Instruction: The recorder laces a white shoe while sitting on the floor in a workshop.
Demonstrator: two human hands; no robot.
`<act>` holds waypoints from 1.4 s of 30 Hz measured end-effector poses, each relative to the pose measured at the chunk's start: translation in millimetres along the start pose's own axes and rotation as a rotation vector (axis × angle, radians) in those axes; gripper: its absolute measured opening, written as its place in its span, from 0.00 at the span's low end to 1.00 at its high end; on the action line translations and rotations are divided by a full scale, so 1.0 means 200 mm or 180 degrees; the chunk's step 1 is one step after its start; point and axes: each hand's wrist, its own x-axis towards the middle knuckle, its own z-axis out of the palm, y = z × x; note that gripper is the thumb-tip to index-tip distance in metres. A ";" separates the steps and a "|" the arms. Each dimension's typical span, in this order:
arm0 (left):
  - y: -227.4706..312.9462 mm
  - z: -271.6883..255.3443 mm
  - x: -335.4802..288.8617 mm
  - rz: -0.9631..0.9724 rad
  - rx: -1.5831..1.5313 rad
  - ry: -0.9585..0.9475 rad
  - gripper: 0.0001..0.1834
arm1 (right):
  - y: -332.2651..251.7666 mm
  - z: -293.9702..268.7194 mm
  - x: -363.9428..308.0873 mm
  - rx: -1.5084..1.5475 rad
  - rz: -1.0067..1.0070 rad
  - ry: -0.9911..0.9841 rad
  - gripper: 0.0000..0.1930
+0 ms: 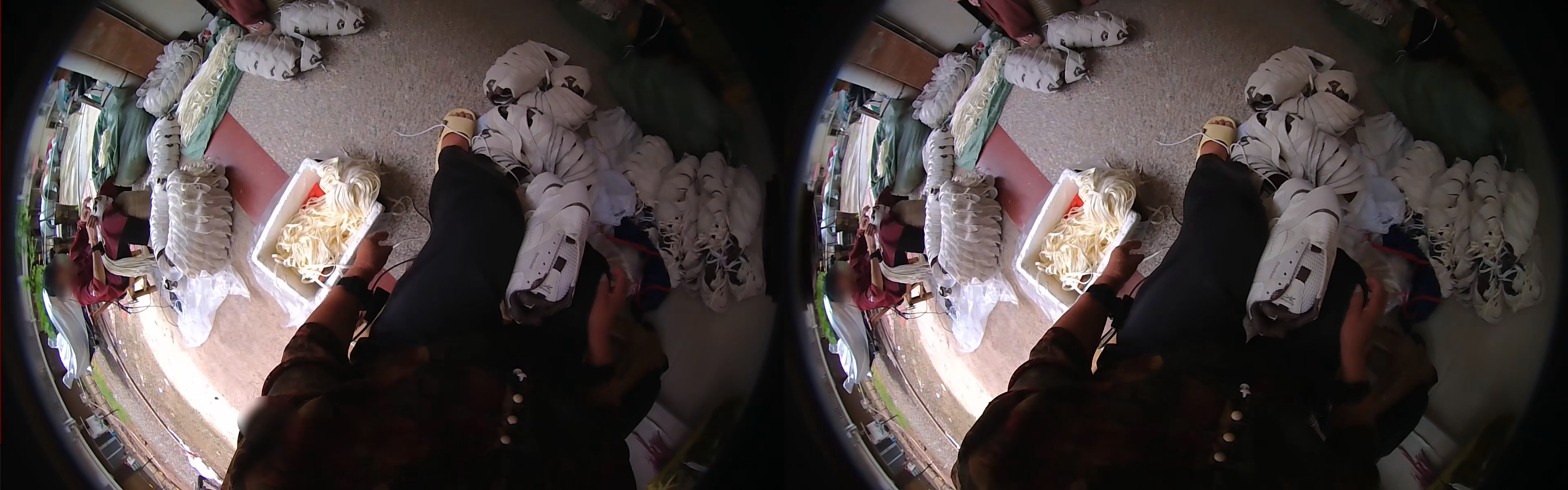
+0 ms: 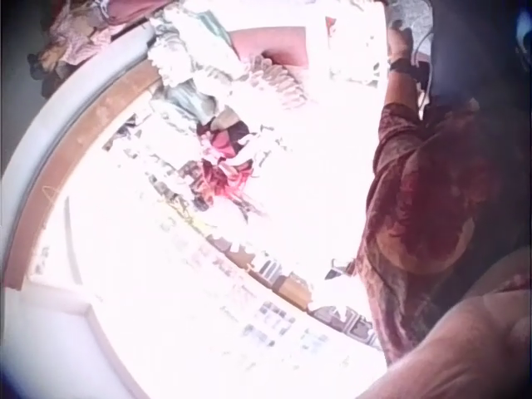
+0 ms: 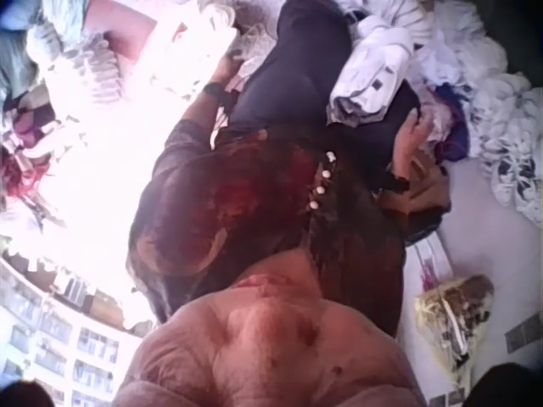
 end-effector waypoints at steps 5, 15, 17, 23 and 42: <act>-0.09 0.09 0.13 0.0211 0.0203 -0.0467 0.28 | -0.06 -0.02 0.01 0.0029 0.0059 -0.0190 0.14; -0.08 0.32 0.52 -0.0185 0.0998 -0.0835 0.36 | -0.22 -0.07 0.08 -0.0119 0.0581 -0.0533 0.12; -0.09 0.37 0.60 -0.0707 0.0513 -0.0846 0.36 | -0.28 -0.09 0.10 -0.0359 0.0653 -0.0721 0.12; -0.17 0.46 0.77 -0.0934 0.0597 -0.0989 0.35 | -0.54 -0.08 0.22 -0.1454 0.0932 -0.0967 0.12; -0.24 0.46 0.69 -0.0629 0.0147 -0.0678 0.40 | -0.35 -0.08 0.15 -0.0549 0.1084 -0.0756 0.12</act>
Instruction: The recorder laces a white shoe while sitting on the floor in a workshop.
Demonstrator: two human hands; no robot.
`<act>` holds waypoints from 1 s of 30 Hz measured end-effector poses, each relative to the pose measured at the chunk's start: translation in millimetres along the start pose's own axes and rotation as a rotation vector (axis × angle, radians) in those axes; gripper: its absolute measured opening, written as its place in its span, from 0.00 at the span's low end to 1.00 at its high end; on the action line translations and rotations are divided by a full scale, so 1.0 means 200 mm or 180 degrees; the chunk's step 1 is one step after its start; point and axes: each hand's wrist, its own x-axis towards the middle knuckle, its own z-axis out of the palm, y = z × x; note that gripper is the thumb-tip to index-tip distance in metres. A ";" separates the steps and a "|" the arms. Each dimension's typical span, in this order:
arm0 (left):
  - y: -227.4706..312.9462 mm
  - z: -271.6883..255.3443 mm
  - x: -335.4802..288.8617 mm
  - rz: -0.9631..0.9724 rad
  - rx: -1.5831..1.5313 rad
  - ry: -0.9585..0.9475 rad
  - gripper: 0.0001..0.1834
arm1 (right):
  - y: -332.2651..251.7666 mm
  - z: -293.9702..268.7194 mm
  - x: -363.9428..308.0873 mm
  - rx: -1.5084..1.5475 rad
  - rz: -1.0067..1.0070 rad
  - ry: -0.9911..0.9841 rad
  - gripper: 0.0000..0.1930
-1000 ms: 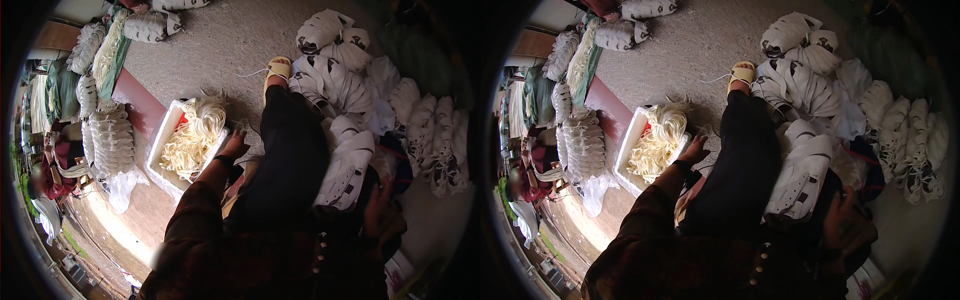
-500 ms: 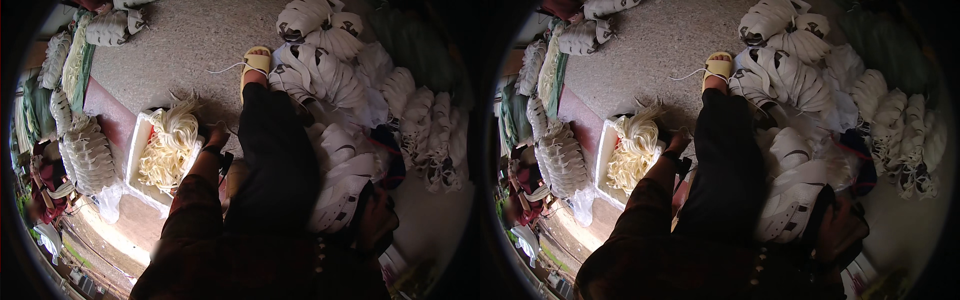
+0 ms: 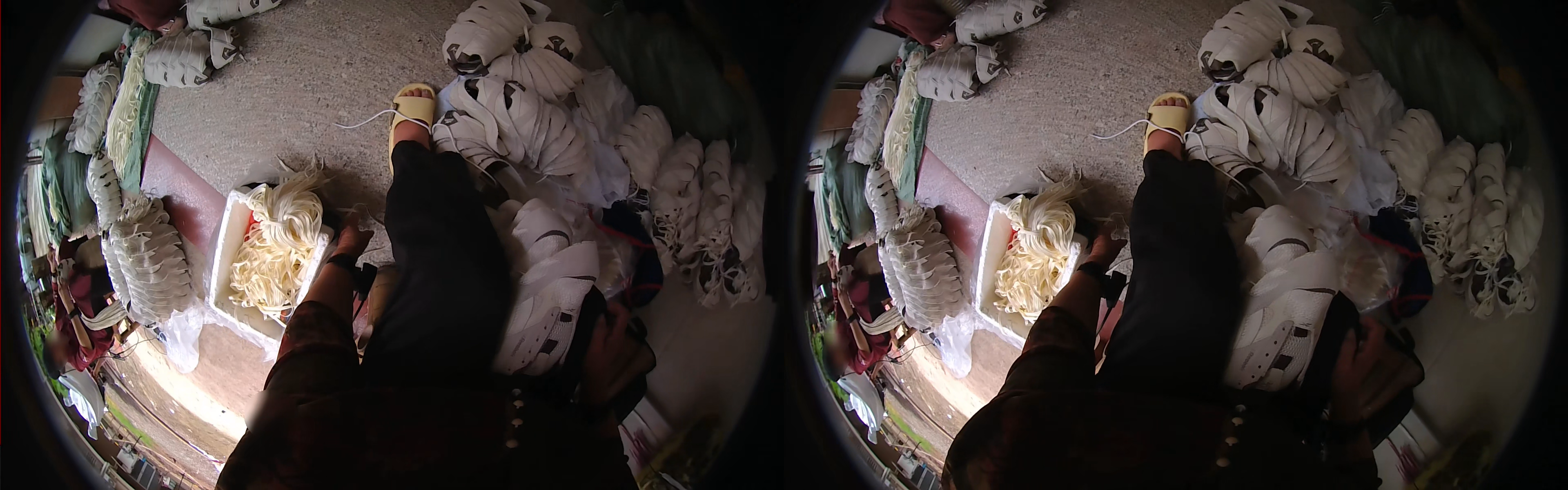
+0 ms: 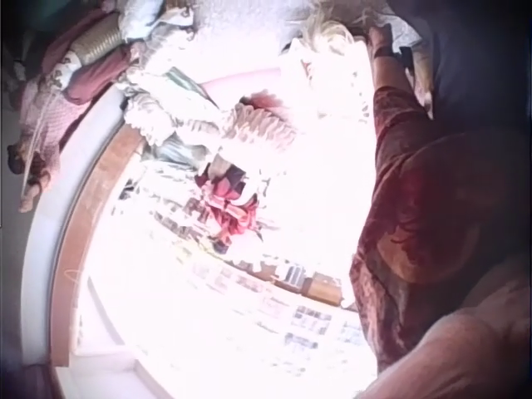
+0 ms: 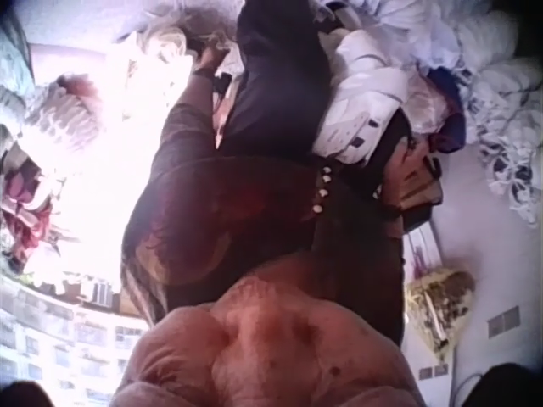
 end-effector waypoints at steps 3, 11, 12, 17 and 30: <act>-0.06 0.00 0.10 -0.0202 -0.0006 -0.0146 0.38 | -0.09 -0.02 0.02 -0.0511 0.0011 -0.0106 0.12; -0.01 0.01 0.09 0.0377 -0.0359 0.0739 0.21 | -0.05 -0.01 0.03 -0.0326 -0.0216 0.0038 0.14; 0.05 -0.03 0.03 0.0709 -0.0674 0.1100 0.18 | -0.12 -0.03 0.02 -0.0450 0.0025 -0.0121 0.14; 0.40 -0.23 -0.28 0.0823 -0.2414 0.0811 0.06 | 0.01 0.01 -0.02 0.0466 -0.0155 0.0131 0.15; 1.48 -0.46 -1.35 0.2736 -0.1669 -0.0691 0.06 | -0.24 0.13 -0.17 0.0340 -0.2474 0.0596 0.13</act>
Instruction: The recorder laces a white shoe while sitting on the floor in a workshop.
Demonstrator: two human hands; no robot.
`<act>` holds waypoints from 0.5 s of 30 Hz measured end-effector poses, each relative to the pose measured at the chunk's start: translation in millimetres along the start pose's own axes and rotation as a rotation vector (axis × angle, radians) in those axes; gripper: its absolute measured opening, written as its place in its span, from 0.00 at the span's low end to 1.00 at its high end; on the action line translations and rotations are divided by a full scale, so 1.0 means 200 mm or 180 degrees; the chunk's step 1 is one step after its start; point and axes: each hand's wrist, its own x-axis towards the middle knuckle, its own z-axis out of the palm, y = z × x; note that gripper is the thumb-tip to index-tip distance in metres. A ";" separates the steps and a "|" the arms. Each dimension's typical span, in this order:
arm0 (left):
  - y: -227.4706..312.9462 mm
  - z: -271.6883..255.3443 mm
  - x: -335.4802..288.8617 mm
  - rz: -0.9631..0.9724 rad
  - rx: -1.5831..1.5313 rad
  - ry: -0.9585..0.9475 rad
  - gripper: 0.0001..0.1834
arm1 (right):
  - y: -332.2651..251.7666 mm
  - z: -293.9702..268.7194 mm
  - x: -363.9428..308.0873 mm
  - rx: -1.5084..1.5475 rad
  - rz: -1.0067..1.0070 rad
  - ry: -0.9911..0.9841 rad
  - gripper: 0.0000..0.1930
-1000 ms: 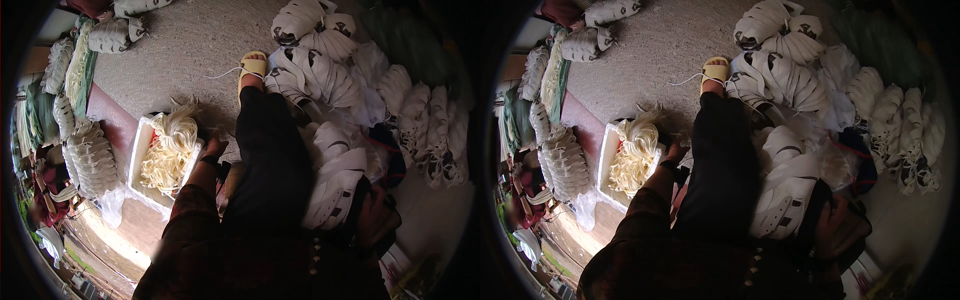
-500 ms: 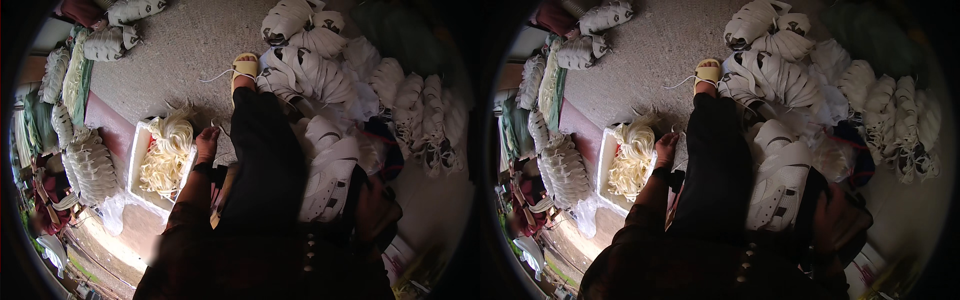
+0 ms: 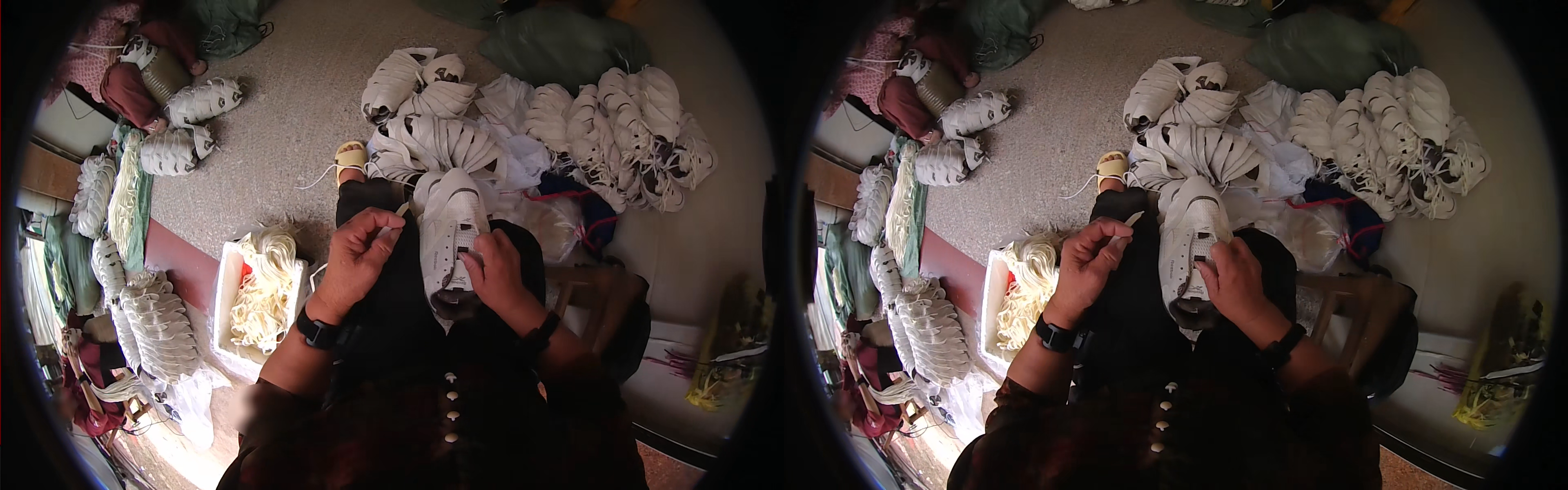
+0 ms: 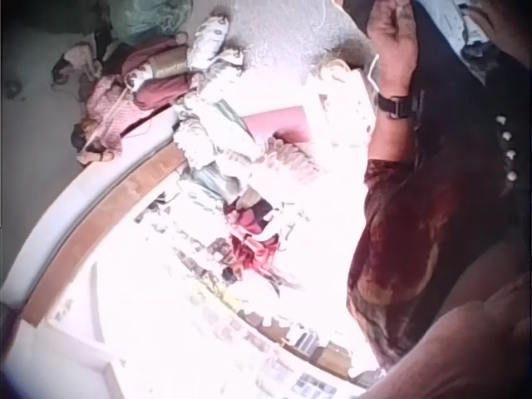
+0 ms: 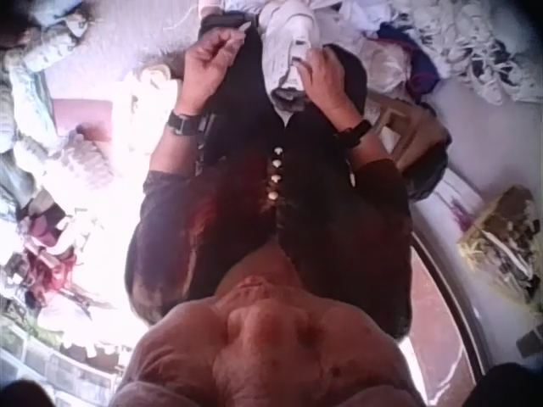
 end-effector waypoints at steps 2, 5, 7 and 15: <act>-0.06 0.16 0.00 0.0544 0.0686 -0.0332 0.09 | 0.01 0.03 -0.04 -0.0175 0.0019 0.0158 0.13; -0.11 0.37 -0.09 0.0660 0.2465 -0.0472 0.23 | 0.00 0.05 -0.05 -0.0148 0.0210 -0.0055 0.12; -0.08 0.40 -0.10 0.0610 0.2583 -0.0486 0.23 | 0.02 0.05 -0.06 -0.0111 0.0127 0.0019 0.12; -0.12 0.38 -0.12 0.0784 0.2085 0.0065 0.21 | 0.17 -0.01 0.16 0.0511 -0.0244 -0.0092 0.14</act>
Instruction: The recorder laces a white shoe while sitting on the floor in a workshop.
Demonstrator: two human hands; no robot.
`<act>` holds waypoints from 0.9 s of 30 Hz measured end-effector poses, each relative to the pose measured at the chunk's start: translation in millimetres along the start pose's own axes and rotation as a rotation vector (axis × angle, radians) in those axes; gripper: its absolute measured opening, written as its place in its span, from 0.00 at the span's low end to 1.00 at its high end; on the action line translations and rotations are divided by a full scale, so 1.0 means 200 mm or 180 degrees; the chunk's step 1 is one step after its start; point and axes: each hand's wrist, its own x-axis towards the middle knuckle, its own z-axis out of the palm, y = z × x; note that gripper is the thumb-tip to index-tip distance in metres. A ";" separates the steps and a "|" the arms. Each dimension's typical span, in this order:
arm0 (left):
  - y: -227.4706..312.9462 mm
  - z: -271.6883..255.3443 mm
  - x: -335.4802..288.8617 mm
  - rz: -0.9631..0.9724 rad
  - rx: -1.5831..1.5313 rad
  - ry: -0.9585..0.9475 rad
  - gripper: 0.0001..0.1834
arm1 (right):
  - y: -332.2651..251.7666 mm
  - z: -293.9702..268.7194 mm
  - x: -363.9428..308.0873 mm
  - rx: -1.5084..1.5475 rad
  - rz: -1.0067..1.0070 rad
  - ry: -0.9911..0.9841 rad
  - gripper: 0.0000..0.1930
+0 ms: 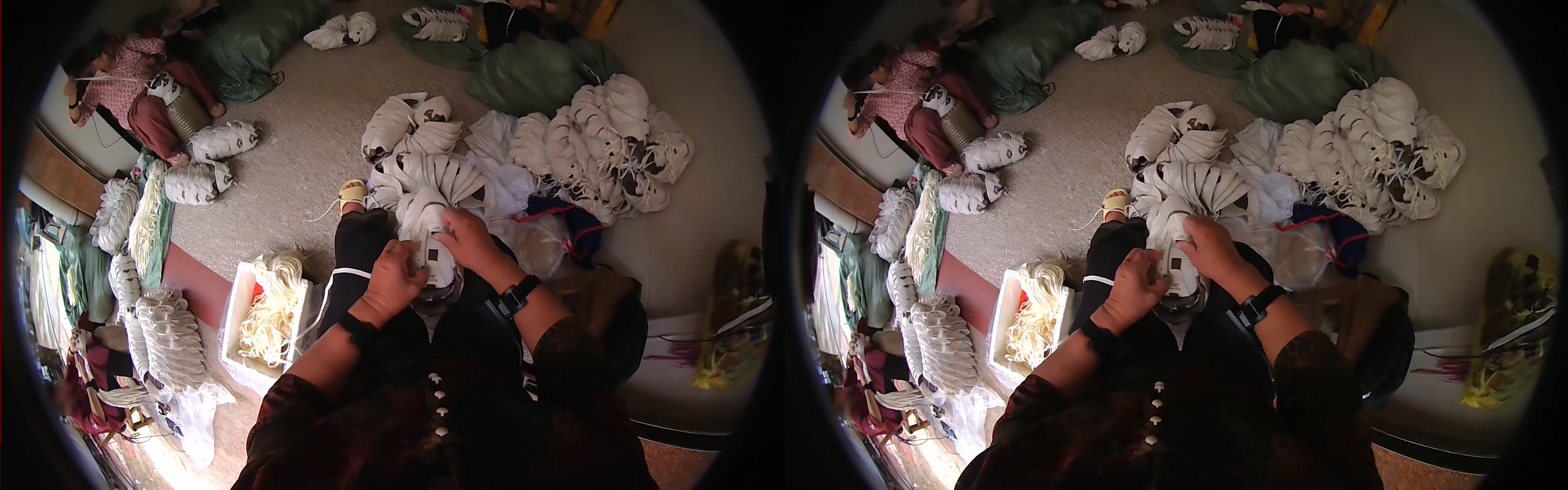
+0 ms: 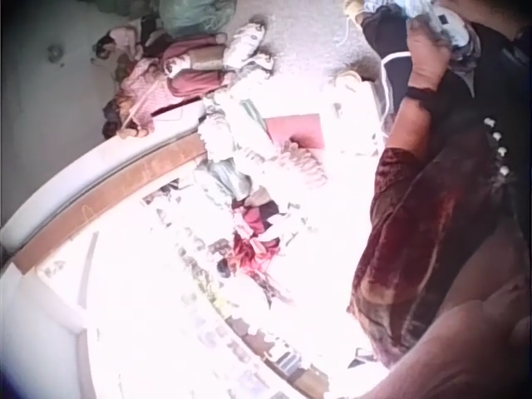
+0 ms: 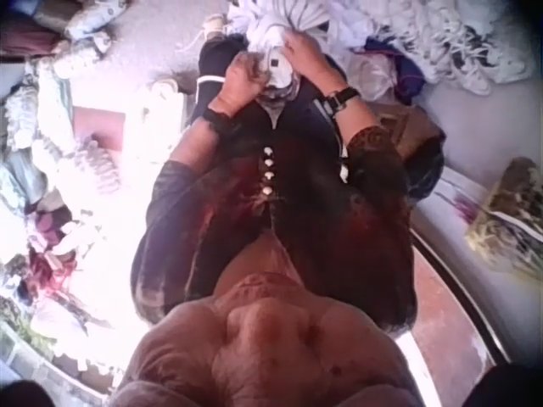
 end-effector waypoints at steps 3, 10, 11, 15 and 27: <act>0.02 0.00 0.01 -0.0143 0.0040 -0.0033 0.21 | 0.02 0.03 0.05 0.0193 0.0074 -0.0311 0.15; 0.03 0.00 0.03 -0.0129 0.0134 -0.0112 0.19 | 0.17 0.08 0.10 0.0943 0.0655 -0.0729 0.18; 0.02 0.01 0.03 -0.0135 0.0146 -0.0139 0.19 | 0.16 0.09 0.09 0.0966 0.0673 -0.0720 0.18; -0.04 0.01 0.05 -0.0334 -0.0372 0.0020 0.15 | 0.16 0.13 0.10 0.0864 0.0702 -0.0547 0.18; -0.15 -0.11 0.18 -0.0613 0.0240 -0.0626 0.09 | 0.22 0.11 0.10 0.2401 0.1484 -0.1046 0.14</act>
